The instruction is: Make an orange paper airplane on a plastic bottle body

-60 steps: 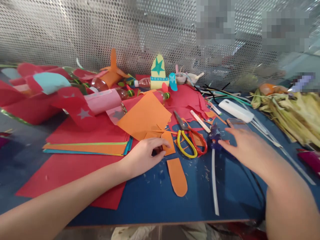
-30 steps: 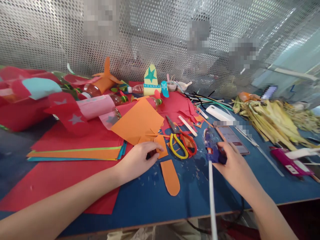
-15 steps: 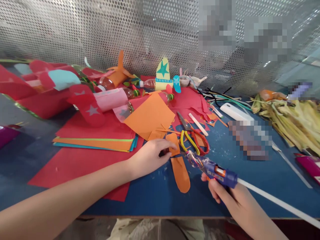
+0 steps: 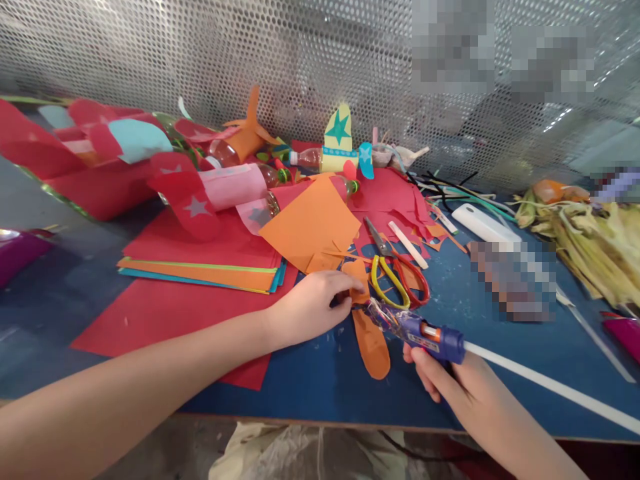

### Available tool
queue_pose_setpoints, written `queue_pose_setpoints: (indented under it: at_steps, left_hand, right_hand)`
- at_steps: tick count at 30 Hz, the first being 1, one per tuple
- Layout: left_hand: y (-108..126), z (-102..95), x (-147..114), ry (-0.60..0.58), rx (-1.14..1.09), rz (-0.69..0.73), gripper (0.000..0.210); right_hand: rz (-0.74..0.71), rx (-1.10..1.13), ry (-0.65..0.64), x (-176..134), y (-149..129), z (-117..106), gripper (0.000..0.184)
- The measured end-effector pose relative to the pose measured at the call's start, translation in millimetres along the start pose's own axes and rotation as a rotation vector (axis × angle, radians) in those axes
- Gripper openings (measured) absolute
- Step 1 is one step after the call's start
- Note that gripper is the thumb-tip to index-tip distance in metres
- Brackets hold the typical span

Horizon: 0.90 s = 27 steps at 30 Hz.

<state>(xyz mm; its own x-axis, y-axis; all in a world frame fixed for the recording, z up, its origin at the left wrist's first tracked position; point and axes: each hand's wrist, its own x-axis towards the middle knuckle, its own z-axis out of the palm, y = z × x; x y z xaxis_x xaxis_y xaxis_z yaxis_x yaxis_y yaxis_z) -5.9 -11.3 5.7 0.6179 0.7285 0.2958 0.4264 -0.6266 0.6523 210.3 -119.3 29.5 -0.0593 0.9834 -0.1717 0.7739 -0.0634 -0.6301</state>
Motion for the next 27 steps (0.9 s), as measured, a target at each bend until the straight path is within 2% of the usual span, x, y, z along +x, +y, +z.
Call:
queue_pose_setpoints:
  at_steps: [10, 16, 23, 27]
  left_hand:
    - [0, 0.4, 2, -0.010, -0.024, -0.017, 0.030]
    - [-1, 0.4, 2, -0.009, -0.027, -0.008, 0.031]
    - [-1, -0.3, 2, -0.021, -0.020, -0.015, 0.030]
    - [-1, -0.3, 2, -0.025, -0.030, -0.014, 0.031]
  right_hand:
    - [-0.136, -0.171, 0.042, 5, -7, -3, 0.041]
    - [-0.146, -0.271, 0.091, 3, -8, -10, 0.043]
    - [-0.191, -0.319, 0.055, 2, -9, -11, 0.045]
    - [-0.234, -0.399, 0.145, 3, -8, -11, 0.047]
